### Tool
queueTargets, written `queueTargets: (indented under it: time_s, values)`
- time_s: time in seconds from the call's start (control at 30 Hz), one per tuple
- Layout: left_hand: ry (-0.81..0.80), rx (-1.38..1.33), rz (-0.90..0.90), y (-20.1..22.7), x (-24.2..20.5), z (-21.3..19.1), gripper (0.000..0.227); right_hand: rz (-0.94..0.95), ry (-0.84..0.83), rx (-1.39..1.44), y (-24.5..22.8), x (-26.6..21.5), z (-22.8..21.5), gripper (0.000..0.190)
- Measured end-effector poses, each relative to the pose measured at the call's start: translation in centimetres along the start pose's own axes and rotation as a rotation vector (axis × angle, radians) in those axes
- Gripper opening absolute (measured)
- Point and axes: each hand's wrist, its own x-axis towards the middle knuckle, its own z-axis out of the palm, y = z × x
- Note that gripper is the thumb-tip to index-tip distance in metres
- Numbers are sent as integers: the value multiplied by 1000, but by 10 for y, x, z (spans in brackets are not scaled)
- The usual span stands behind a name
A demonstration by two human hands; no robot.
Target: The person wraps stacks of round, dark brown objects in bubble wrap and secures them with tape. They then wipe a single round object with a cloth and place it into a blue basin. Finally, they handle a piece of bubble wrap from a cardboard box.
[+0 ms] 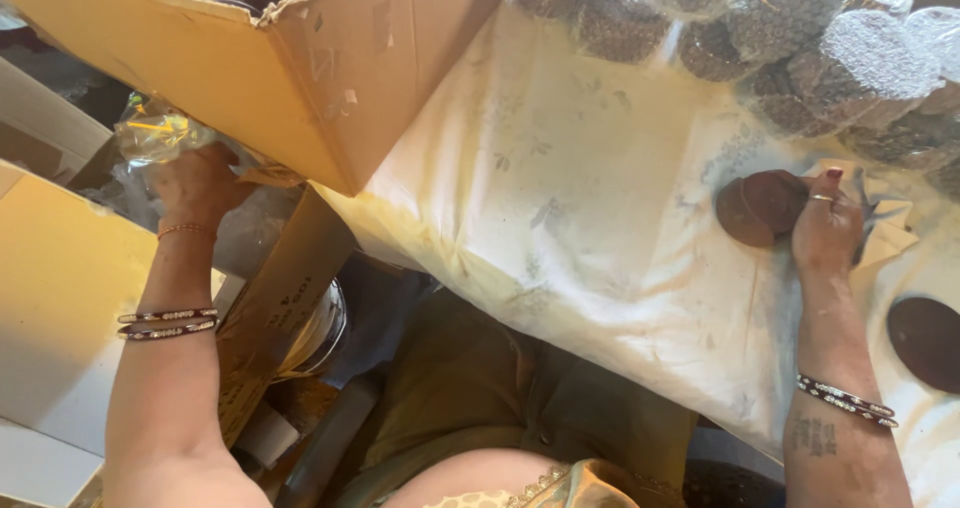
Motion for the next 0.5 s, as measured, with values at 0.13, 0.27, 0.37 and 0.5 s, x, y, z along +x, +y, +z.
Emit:
queueTargets:
  time_s: [0.13, 0.27, 0.37, 0.5]
  values:
    - [-249, 52, 128, 18, -21, -35, 76, -8, 5, -6, 8, 2, 1, 64]
    - [-423, 272, 186, 16, -36, -51, 71, -31, -30, 45, -2, -1, -1, 63]
    - [-319, 343, 153, -9, -19, -15, 56, -33, 3, -38, 14, 5, 3, 64]
    - [-178, 234, 153, 11, -41, -54, 46, -20, 13, -55, 10, 3, 1, 65]
